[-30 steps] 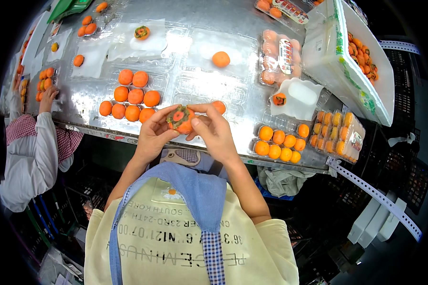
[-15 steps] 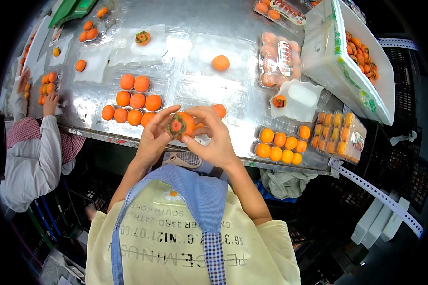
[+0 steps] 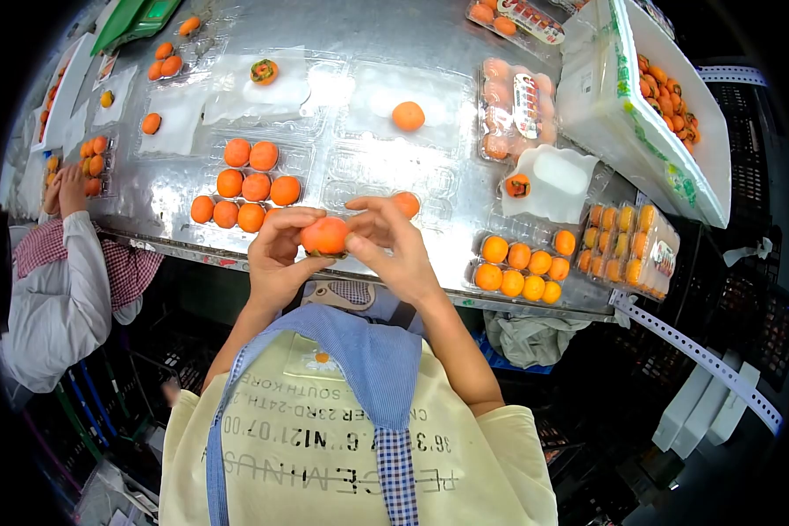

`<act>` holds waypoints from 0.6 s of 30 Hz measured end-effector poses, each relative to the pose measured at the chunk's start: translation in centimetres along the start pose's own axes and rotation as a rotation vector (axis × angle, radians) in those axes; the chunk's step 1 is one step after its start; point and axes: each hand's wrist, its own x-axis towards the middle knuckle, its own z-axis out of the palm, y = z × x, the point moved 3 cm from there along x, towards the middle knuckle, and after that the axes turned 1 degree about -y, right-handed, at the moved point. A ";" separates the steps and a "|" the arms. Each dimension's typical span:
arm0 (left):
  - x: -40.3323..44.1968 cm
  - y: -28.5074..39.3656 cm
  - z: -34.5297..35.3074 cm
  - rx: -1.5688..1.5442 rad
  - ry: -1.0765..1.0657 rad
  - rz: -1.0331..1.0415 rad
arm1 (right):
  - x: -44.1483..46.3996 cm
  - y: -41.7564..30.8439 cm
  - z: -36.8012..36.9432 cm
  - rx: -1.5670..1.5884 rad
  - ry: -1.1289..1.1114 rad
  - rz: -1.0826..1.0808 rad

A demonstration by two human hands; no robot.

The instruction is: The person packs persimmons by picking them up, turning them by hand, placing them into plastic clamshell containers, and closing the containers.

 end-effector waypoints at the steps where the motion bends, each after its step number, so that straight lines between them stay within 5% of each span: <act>1: -0.1 0.0 0.0 0.055 -0.001 0.041 | 0.0 0.1 0.2 -0.002 -0.003 0.014; 8: 0.4 1.6 0.1 0.532 -0.131 0.153 | 0.0 0.1 0.6 -0.059 0.034 -0.114; 11: 0.6 1.5 0.9 -0.038 -0.058 -0.067 | -0.2 -0.2 0.4 -0.148 0.118 -0.250; 18: -0.1 0.6 0.4 -0.319 -0.113 -0.394 | -0.5 -0.7 0.9 -0.355 0.133 -0.442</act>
